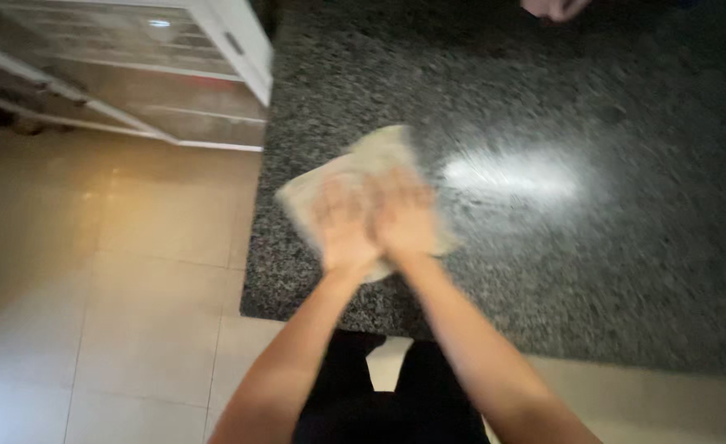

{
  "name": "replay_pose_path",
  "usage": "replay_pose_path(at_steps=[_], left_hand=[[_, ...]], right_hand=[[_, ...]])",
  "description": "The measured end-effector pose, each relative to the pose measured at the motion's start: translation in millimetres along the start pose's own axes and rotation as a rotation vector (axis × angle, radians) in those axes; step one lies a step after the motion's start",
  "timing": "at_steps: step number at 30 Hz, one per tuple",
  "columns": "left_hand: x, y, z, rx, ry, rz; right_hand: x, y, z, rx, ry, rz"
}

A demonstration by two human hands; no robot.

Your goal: The person wipes a kitchen countertop with a cloth, then retrieves a metal tray and a pot. Using a knife, the person spreads a green liquid evenly across the tray surface.

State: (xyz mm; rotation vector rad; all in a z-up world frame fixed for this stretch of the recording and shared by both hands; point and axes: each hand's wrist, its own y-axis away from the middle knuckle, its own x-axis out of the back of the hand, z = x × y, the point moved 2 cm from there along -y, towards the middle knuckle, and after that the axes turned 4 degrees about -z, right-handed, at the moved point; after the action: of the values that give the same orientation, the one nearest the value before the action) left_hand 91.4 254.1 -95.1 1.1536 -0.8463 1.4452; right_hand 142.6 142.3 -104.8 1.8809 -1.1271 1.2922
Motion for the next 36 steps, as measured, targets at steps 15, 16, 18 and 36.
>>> replay_pose_path(at_steps=[15, 16, 18, 36], left_hand=[[64, -42, -9, 0.025, 0.230, -0.100], [71, -32, -32, 0.082, -0.035, 0.157], [67, -33, -76, 0.176, -0.046, 0.168], [42, -32, -94, 0.179, 0.056, 0.086]], right_hand=[[124, -8, 153, -0.813, -0.081, -0.025], [114, -37, 121, -0.629, -0.095, -0.023], [78, -82, 45, -0.309, 0.082, -0.039], [14, -267, 95, -0.427, 0.245, -0.370]])
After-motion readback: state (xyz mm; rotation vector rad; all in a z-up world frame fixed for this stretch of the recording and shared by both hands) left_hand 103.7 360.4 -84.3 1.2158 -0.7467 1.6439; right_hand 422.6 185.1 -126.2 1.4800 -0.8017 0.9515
